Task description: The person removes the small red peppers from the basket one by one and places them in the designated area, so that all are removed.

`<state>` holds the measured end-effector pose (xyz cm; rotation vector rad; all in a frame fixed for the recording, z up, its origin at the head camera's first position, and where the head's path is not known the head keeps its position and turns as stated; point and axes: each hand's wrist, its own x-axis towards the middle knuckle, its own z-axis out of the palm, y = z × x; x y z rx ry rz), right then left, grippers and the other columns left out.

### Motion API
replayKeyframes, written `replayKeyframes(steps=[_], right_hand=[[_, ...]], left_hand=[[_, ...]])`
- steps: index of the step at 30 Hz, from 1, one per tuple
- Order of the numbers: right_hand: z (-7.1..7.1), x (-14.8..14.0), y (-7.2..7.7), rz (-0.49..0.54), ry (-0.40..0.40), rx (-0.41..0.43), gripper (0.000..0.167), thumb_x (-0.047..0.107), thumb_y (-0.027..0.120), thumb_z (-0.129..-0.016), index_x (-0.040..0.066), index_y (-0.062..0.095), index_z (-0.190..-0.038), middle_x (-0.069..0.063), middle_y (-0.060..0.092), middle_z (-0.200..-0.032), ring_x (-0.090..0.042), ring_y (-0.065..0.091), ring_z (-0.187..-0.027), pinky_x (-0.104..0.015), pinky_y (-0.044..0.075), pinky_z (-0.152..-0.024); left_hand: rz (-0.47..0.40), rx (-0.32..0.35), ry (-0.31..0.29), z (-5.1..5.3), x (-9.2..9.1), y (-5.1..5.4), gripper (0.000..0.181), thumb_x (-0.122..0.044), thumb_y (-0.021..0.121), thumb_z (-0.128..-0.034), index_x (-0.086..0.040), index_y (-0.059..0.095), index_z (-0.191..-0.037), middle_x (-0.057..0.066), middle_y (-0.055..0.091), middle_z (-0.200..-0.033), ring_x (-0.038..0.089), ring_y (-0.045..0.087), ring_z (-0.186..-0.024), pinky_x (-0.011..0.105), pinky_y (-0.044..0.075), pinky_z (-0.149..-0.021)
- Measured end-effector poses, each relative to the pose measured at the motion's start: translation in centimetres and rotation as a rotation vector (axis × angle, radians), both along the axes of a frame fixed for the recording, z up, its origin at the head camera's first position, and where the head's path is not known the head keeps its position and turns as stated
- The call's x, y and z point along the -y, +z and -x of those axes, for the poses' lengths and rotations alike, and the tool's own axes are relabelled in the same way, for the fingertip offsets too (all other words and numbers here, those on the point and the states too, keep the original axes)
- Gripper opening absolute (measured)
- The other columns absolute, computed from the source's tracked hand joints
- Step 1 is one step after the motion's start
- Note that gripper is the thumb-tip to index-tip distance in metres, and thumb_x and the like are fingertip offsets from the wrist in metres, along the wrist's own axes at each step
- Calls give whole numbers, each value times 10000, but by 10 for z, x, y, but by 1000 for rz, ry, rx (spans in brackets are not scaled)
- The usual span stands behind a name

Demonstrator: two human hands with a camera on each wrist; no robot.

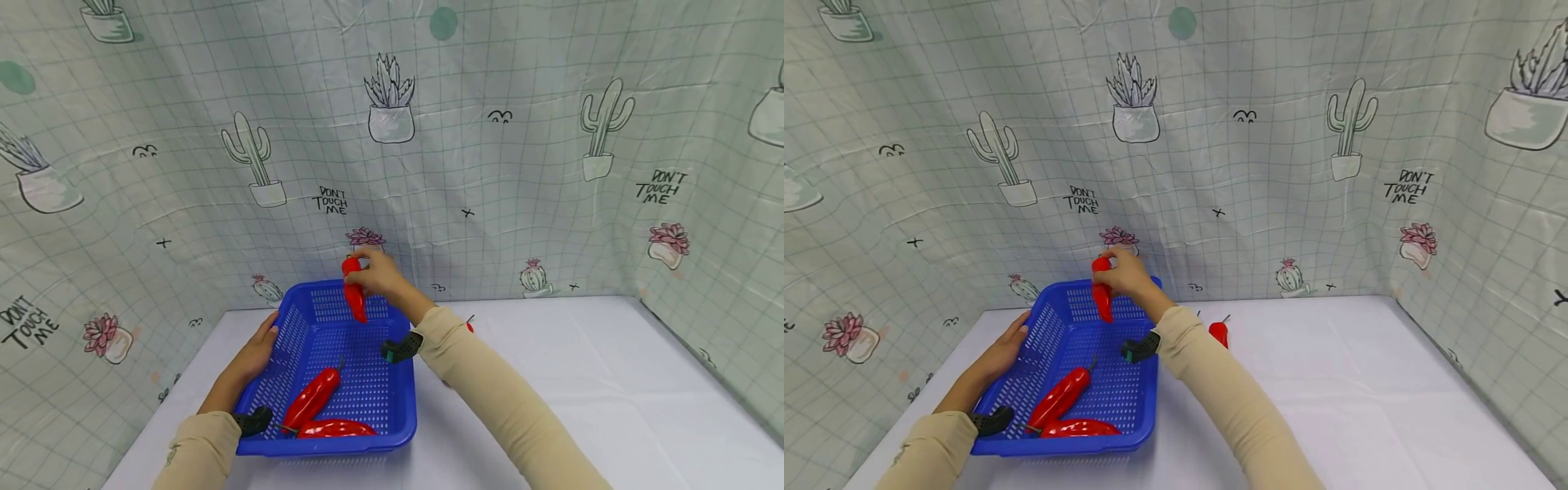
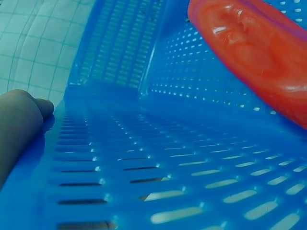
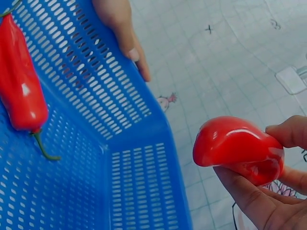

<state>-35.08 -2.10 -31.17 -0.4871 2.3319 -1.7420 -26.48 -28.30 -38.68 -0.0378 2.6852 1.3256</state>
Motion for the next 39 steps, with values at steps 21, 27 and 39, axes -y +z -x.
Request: replayKeyframes(steps=[21, 27, 39], right_hand=[[9, -38, -8, 1, -60, 29, 562, 49, 689, -881, 50, 483, -1403, -247, 600, -1140, -255, 653, -807, -367, 597, -698], [11, -48, -11, 22, -63, 21, 553, 48, 689, -876, 34, 486, -1390, -251, 616, -1113, -238, 652, -784, -365, 597, -690], [13, -72, -13, 19, -94, 43, 588, 46, 676, -885, 48, 458, -1431, -255, 583, -1158, -264, 664, -856, -380, 594, -744]], left_hand=[[9, 13, 3, 0, 1, -2, 548, -265, 185, -1093, -86, -4, -1576, 332, 94, -1579, 536, 267, -1369, 664, 227, -1104], [15, 1, 7, -1, 0, -2, 543, -249, 190, -1093, -75, 11, -1574, 343, 135, -1563, 522, 331, -1318, 656, 268, -1081], [19, -12, 10, 0, 0, -3, 542, -250, 191, -1092, -66, 18, -1572, 343, 140, -1563, 530, 302, -1347, 656, 244, -1099]])
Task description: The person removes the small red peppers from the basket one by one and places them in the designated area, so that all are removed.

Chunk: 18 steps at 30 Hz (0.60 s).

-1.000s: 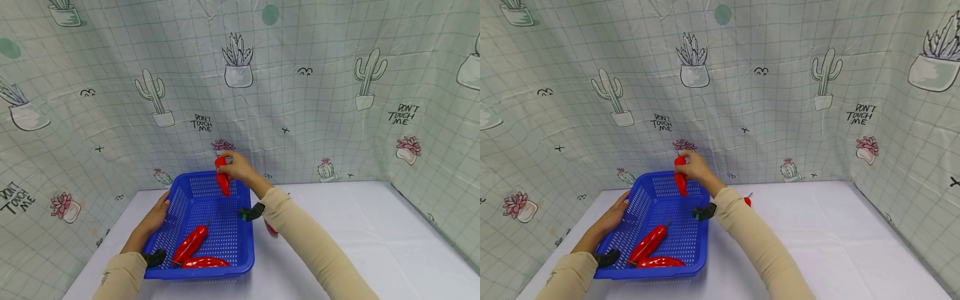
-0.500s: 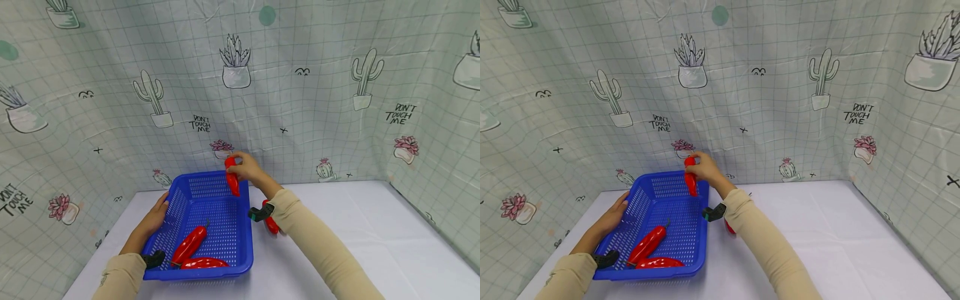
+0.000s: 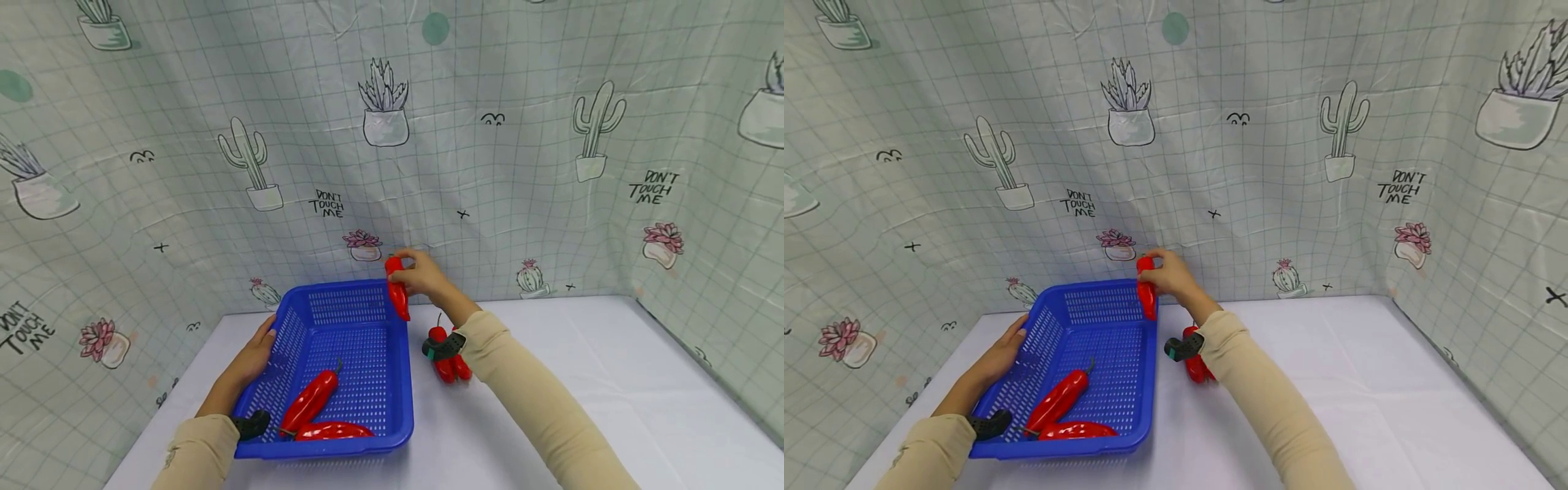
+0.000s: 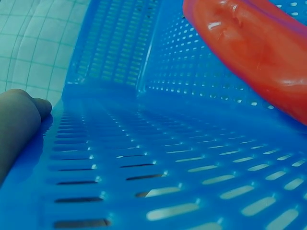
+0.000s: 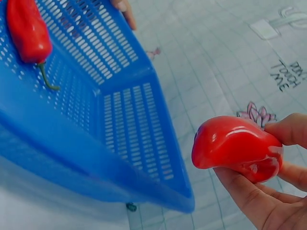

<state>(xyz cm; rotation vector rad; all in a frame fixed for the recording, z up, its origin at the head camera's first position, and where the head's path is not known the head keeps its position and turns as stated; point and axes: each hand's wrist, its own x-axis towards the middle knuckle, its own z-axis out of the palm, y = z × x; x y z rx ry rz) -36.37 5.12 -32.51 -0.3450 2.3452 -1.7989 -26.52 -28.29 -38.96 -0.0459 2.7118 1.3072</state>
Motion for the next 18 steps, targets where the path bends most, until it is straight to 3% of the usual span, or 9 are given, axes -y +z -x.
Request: replayKeyframes(steps=[13, 18], right_hand=[[2, -29, -11, -2, -42, -6, 562, 49, 680, -874, 50, 497, -1405, -244, 615, -1132, -222, 670, -814, -389, 595, -741], [2, -38, -17, 10, -38, -8, 550, 46, 654, -881, 36, 484, -1404, -251, 614, -1158, -215, 665, -826, -392, 592, -766]], left_hand=[[-9, 6, -4, 0, 0, 0, 542, -243, 189, -1092, -60, 11, -1571, 339, 125, -1568, 528, 284, -1363, 650, 227, -1113], [23, -22, -12, 0, -1, 2, 535, -225, 194, -1093, -30, 30, -1563, 353, 145, -1556, 536, 288, -1362, 646, 243, -1104]])
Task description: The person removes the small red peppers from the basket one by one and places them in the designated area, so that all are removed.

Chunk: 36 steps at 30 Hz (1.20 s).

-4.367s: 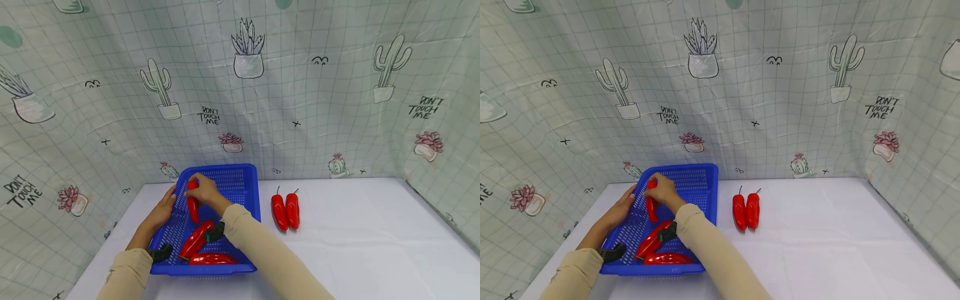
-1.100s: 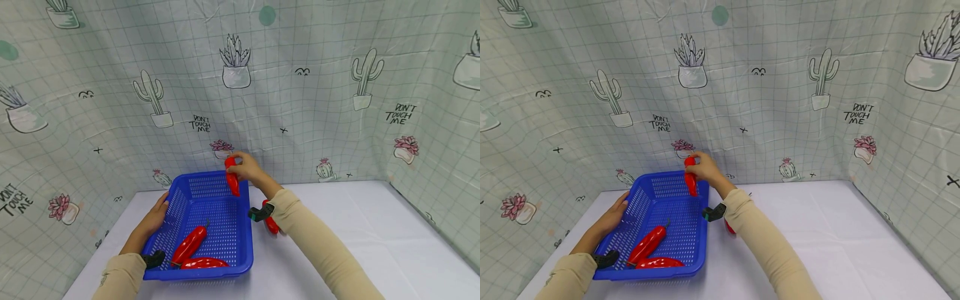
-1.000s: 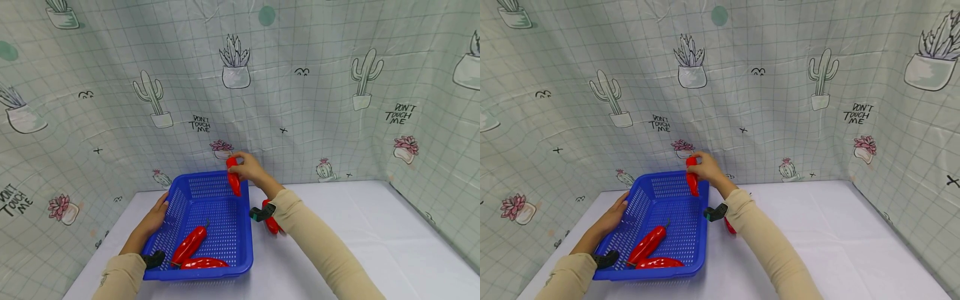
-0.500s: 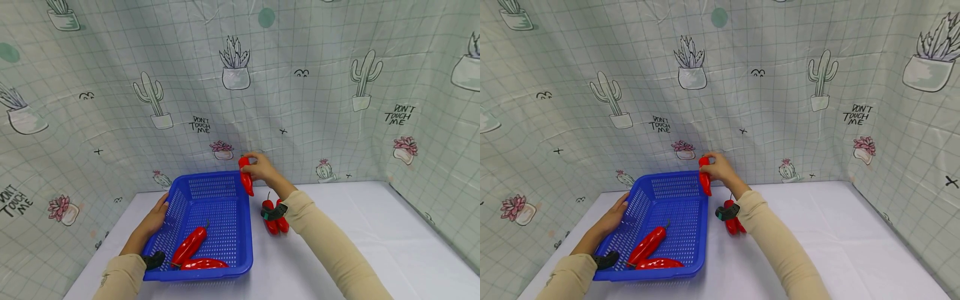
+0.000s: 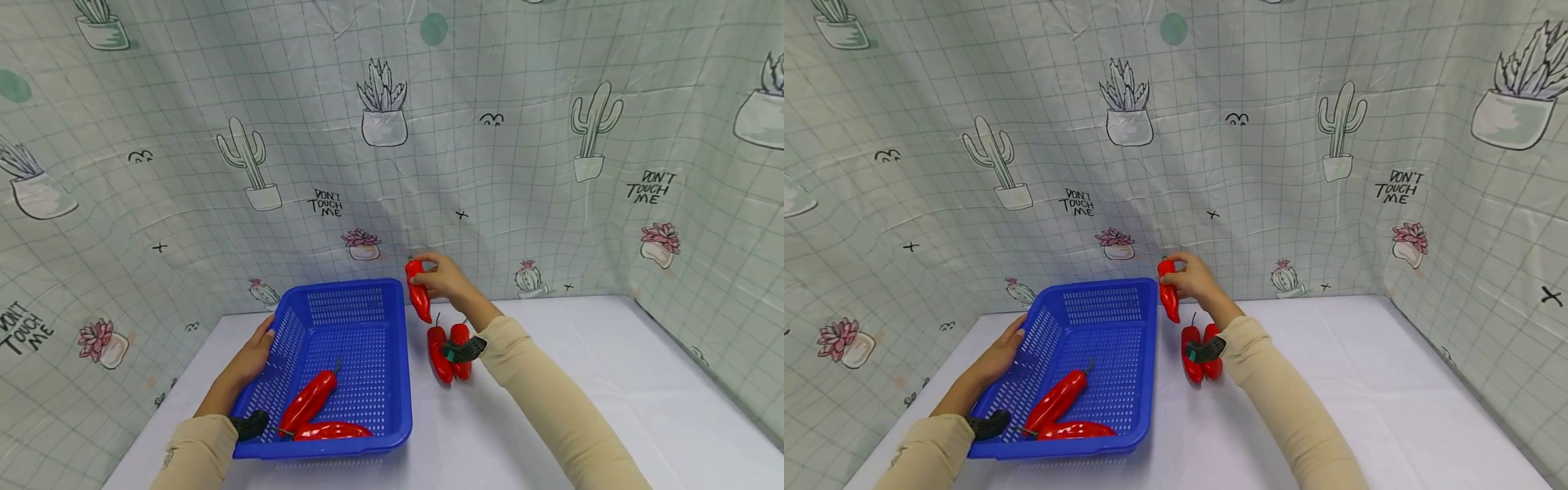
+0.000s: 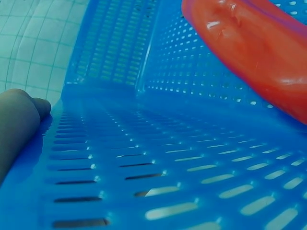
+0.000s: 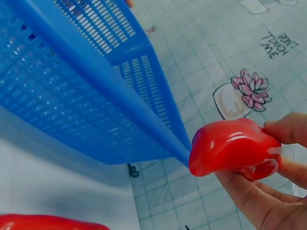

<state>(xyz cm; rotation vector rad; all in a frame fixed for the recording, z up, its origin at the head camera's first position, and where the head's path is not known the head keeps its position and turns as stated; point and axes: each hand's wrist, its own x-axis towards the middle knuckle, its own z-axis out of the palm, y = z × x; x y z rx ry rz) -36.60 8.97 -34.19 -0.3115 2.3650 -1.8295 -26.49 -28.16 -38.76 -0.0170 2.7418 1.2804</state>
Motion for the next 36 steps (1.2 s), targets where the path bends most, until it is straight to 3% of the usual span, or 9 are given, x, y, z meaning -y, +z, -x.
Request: replayKeyframes(steps=[27, 36], right_hand=[[-4, -36, -25, 30, -24, 17, 541, 71, 601, -902, -5, 444, -1415, -243, 601, -1153, -153, 642, -760, -323, 591, -713], [-5, -50, -35, -1, -57, 24, 537, 96, 598, -920, 5, 433, -1423, -284, 572, -1236, -192, 648, -833, -337, 591, -745]], left_hand=[[23, -22, -9, 0, 1, 0, 531, -226, 194, -1095, -16, 40, -1557, 366, 157, -1544, 541, 315, -1334, 657, 256, -1089], [29, -27, -10, 0, 1, 1, 528, -217, 196, -1095, -5, 43, -1554, 368, 150, -1545, 551, 291, -1352, 659, 246, -1094]])
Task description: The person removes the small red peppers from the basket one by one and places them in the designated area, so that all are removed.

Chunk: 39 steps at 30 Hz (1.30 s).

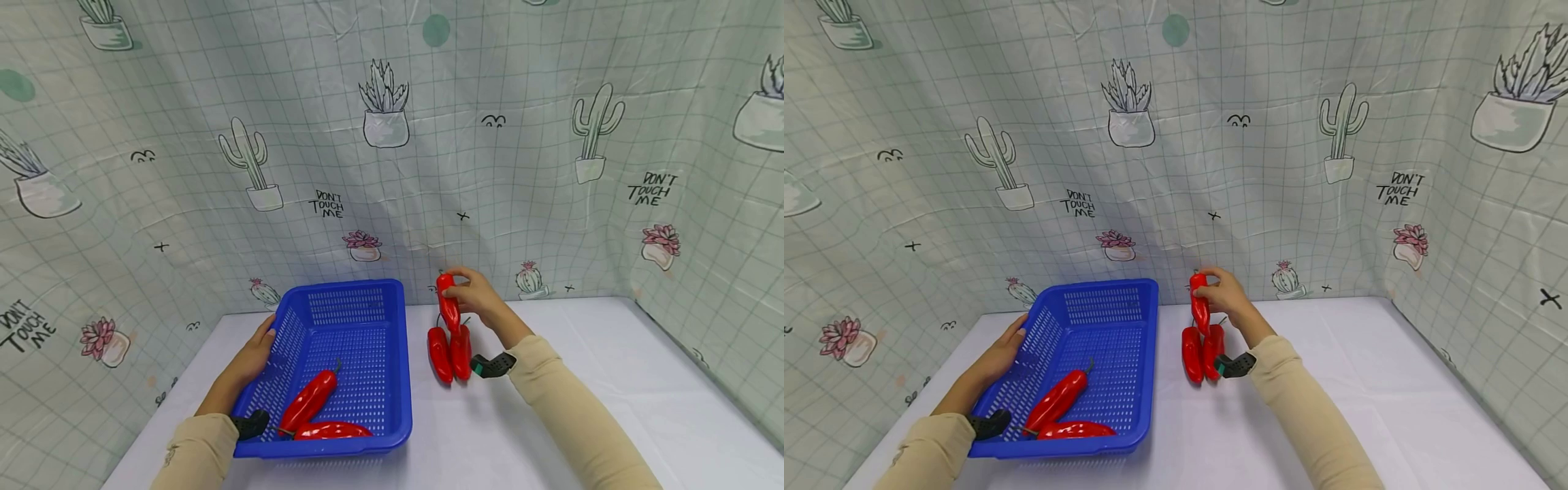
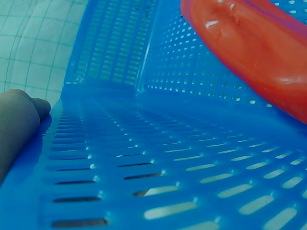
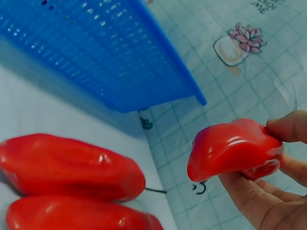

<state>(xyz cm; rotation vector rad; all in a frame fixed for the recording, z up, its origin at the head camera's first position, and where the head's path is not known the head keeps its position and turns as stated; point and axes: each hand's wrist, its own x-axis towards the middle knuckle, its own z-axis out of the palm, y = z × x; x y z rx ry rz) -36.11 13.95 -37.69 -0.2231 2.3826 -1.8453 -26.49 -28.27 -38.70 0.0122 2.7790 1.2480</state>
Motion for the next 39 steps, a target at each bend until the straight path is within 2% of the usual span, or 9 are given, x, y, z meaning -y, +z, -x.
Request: replayKeyframes(steps=[8, 15, 18, 32, 39], right_hand=[[-2, -11, -11, -18, -26, 31, 546, 103, 583, -930, 1, 409, -1437, -306, 545, -1275, -242, 655, -881, -357, 591, -768], [-2, -19, -21, -1, -28, 32, 531, 98, 572, -920, -43, 410, -1405, -286, 584, -1174, -173, 665, -766, -332, 594, -725], [-2, -21, -24, -8, -50, 45, 514, 103, 573, -922, -20, 431, -1400, -262, 593, -1162, -159, 658, -742, -320, 590, -727], [-5, -30, -36, -28, -89, 119, 536, 134, 547, -964, 21, 376, -1459, -277, 531, -1300, -160, 645, -791, -326, 581, -789], [-3, -32, -44, -37, -107, 150, 529, 138, 547, -963, 26, 384, -1455, -267, 512, -1321, -181, 619, -815, -312, 581, -781]], left_hand=[[-10, 11, 1, -1, 0, 1, 530, -208, 201, -1091, -13, 42, -1556, 371, 162, -1540, 543, 309, -1339, 656, 261, -1085], [-20, 22, 5, -2, 0, 0, 532, -218, 199, -1093, -23, 34, -1560, 371, 162, -1540, 540, 320, -1329, 654, 268, -1079], [-26, 28, 5, -1, 1, 0, 536, -223, 199, -1093, -26, 28, -1561, 371, 157, -1542, 537, 330, -1320, 651, 276, -1076], [-15, 27, 12, 0, 2, -1, 541, -245, 197, -1093, -27, 33, -1561, 380, 188, -1527, 531, 385, -1273, 642, 321, -1046], [-22, 34, 14, 0, 1, -1, 537, -227, 198, -1090, -29, 35, -1561, 372, 172, -1537, 536, 350, -1307, 649, 287, -1072]])
